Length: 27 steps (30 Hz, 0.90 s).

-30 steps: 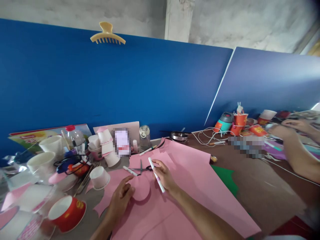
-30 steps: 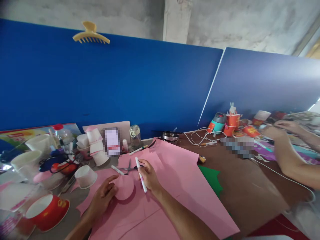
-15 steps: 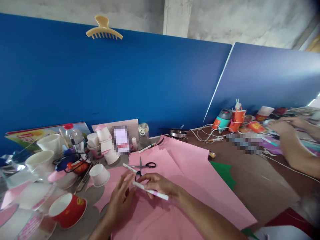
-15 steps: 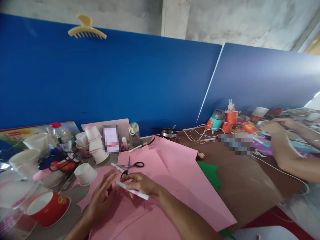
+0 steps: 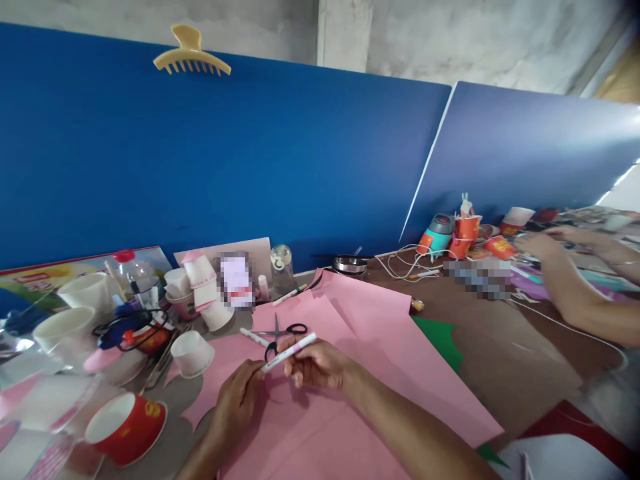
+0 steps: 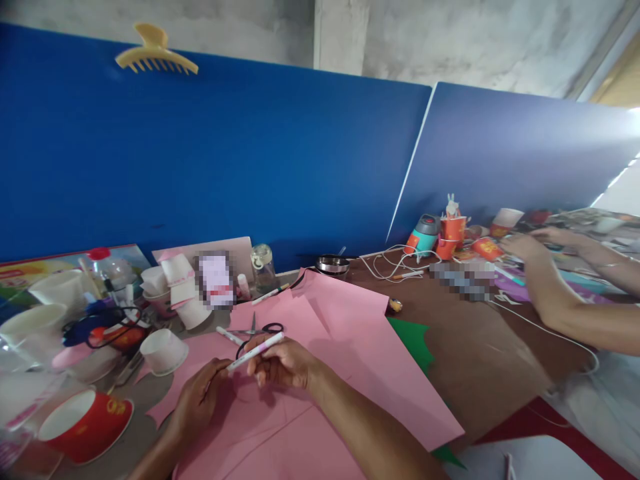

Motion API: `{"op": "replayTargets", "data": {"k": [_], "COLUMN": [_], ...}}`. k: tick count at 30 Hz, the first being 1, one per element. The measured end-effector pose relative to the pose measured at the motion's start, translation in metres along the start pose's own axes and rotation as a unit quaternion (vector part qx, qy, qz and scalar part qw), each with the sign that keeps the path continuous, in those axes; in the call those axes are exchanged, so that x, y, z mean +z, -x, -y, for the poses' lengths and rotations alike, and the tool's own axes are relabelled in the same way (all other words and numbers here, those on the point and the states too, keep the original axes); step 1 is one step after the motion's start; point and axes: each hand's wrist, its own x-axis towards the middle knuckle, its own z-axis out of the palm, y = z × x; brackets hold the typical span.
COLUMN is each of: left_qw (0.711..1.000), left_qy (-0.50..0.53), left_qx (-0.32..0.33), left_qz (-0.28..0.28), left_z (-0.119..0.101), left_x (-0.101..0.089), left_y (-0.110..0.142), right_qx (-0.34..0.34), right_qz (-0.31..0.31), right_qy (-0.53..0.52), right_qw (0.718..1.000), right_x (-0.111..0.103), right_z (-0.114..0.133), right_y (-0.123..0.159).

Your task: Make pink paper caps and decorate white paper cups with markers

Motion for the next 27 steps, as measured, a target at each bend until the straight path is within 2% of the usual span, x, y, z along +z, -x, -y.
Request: {"op": "replayTargets", "data": {"k": [3,5,7,11,17,20,24,27], "left_qw": [1.000,0.999,0.998,0.994,0.997,0.999,0.999,0.999], "left_qy": [-0.001,-0.001,0.003,-0.001,-0.032,-0.023,-0.011,-0.005], "left_qx": [-0.016,-0.028,-0.043,-0.053,-0.056,-0.043,-0.030,-0.035], "left_qz": [0.004,0.021,0.048,0.094,0.048,0.022,0.040,0.042], "left_z": [0.001,-0.001,-0.002,-0.004,-0.002,-0.003,-0.005,-0.004], "left_x": [0.000,0.001,0.001,0.003,0.004,0.002,0.000,-0.002], "left_y": [0.000,-0.001,-0.001,0.002,0.008,0.009,0.007,0.006], "right_qx": [-0.062,-0.111,-0.141,-0.166,-0.184,-0.179,-0.163,-0.180], "right_qz": [-0.077,-0.148,-0.186,-0.215,-0.203,-0.200,-0.201,-0.210], "right_qy": [0.024,0.036,0.043,0.061,0.169,0.171,0.148,0.168], "right_qw": [0.995,0.982,0.971,0.960,0.947,0.948,0.955,0.946], "right_x": [0.001,-0.001,-0.004,-0.002,0.005,0.002,0.003,0.003], "right_z": [-0.002,-0.002,-0.002,-0.001,-0.001,0.001,0.001,0.006], "right_y": [-0.001,-0.004,-0.007,-0.007,-0.006,-0.007,-0.008,-0.008]}}
